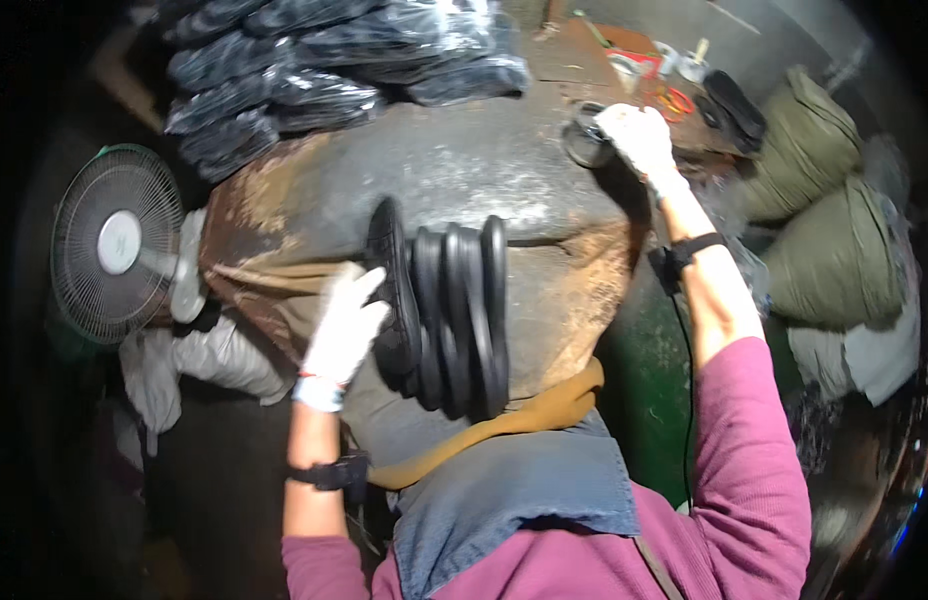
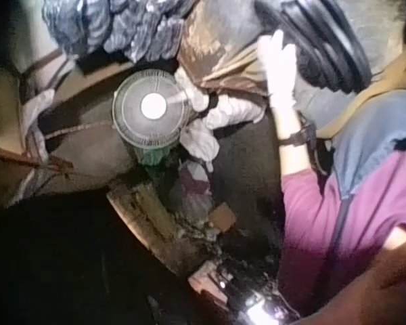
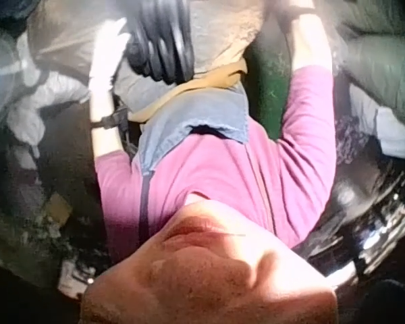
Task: Applying adhesive glue onto shoe outsoles using a brush tool and packing them together.
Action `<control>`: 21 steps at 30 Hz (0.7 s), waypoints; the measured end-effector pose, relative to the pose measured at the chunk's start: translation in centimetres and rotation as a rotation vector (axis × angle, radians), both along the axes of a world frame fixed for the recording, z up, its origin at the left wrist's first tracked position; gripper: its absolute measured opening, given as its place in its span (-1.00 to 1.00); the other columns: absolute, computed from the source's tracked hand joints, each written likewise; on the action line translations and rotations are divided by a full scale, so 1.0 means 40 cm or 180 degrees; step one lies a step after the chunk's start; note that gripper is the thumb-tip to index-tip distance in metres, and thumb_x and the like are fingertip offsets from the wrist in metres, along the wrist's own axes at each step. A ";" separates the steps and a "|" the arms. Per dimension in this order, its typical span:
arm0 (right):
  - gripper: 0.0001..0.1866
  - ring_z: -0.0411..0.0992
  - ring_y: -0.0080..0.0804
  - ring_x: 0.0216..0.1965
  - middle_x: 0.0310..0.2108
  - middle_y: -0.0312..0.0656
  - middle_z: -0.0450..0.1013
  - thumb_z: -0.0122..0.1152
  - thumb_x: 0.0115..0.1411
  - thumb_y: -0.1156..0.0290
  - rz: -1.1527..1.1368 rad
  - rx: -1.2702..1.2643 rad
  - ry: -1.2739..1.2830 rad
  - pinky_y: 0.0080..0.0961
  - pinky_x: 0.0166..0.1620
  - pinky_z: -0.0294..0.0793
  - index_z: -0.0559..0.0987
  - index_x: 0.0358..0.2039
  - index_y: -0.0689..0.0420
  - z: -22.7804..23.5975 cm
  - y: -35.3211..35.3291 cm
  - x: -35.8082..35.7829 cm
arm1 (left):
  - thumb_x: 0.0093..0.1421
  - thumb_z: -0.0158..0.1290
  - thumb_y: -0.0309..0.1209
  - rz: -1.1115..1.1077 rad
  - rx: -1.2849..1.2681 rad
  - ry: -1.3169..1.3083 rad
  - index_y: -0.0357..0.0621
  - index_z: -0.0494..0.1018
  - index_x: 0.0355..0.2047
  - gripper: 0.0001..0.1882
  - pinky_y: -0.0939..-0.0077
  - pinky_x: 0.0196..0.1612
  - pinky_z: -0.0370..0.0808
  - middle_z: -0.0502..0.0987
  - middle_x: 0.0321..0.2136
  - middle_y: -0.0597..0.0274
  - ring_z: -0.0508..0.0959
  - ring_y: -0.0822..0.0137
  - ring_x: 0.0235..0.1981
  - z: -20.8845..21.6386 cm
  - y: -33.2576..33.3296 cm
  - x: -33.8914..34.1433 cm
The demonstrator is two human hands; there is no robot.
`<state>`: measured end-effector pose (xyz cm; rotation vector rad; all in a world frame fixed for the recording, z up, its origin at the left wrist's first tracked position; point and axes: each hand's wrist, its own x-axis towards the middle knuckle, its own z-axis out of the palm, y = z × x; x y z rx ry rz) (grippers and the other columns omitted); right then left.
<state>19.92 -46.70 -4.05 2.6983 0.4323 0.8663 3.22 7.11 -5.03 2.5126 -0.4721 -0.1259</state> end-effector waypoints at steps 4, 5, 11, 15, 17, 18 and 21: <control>-0.72 0.60 -0.24 -0.07 -0.09 -0.22 0.65 0.08 0.30 0.30 -0.0300 0.0877 0.0163 -0.26 0.03 0.54 0.70 -0.08 -0.06 -0.054 -0.043 0.045 | 0.39 0.11 -0.17 0.0761 -0.1817 0.0884 -0.23 0.10 0.48 -0.22 0.15 0.44 0.19 0.27 0.37 -0.27 0.25 -0.16 0.40 -0.092 -0.127 -0.056; -0.69 0.60 -0.19 -0.03 -0.08 -0.17 0.65 0.04 0.31 0.33 -0.0377 0.0763 0.0131 -0.29 0.10 0.52 0.71 -0.06 -0.03 -0.066 -0.047 0.053 | 0.34 0.16 -0.07 0.0981 -0.1390 0.0546 -0.23 0.07 0.48 -0.13 0.13 0.43 0.21 0.26 0.37 -0.29 0.26 -0.16 0.40 -0.085 -0.152 -0.065; -0.70 0.59 -0.33 -0.11 -0.12 -0.17 0.66 0.07 0.33 0.44 -0.0192 0.4261 -0.0225 -0.38 0.04 0.55 0.71 -0.05 0.15 -0.084 -0.081 0.040 | 0.24 0.28 -0.09 0.1436 -0.0522 0.0445 -0.14 0.03 0.51 -0.02 0.13 0.36 0.30 0.29 0.34 -0.27 0.38 -0.10 0.30 -0.022 -0.171 -0.055; -0.77 0.55 -0.46 -0.23 -0.20 -0.17 0.61 0.20 0.33 0.51 0.1238 0.5589 -0.0434 -0.52 -0.08 0.58 0.66 -0.07 0.32 -0.025 -0.051 -0.024 | 0.43 0.07 -0.24 0.1111 -0.3754 0.1205 -0.09 0.18 0.46 -0.35 0.11 0.17 0.54 0.39 0.30 -0.12 0.50 0.01 0.21 0.017 -0.106 -0.005; -0.76 0.56 -0.49 -0.22 -0.20 -0.19 0.63 0.25 0.29 0.56 0.0666 0.4518 -0.0127 -0.53 -0.06 0.59 0.66 -0.05 0.32 0.077 0.175 -0.093 | 0.47 -0.03 -0.11 0.0502 -0.5538 0.2146 -0.11 0.28 0.37 -0.43 -0.42 0.25 0.42 0.39 0.31 -0.13 0.42 -0.12 0.30 0.055 -0.059 -0.015; -0.75 0.57 -0.49 -0.21 -0.20 -0.19 0.64 0.28 0.27 0.58 0.0623 0.4253 -0.0108 -0.53 -0.05 0.59 0.66 -0.05 0.32 0.125 0.264 -0.123 | 0.45 -0.06 0.03 -0.0379 -0.6062 0.2388 -0.14 0.24 0.41 -0.32 -0.51 0.30 0.32 0.35 0.35 -0.13 0.37 -0.19 0.34 0.071 -0.078 -0.016; -0.77 0.58 -0.49 -0.17 -0.21 -0.22 0.64 0.31 0.29 0.54 0.1317 0.4599 0.0201 -0.52 -0.03 0.59 0.68 -0.05 0.26 0.136 0.396 -0.148 | 0.38 0.00 0.15 -0.0353 -0.6352 0.3013 -0.24 0.25 0.40 -0.17 -0.36 0.24 0.45 0.42 0.30 -0.10 0.48 -0.16 0.25 0.114 -0.167 -0.022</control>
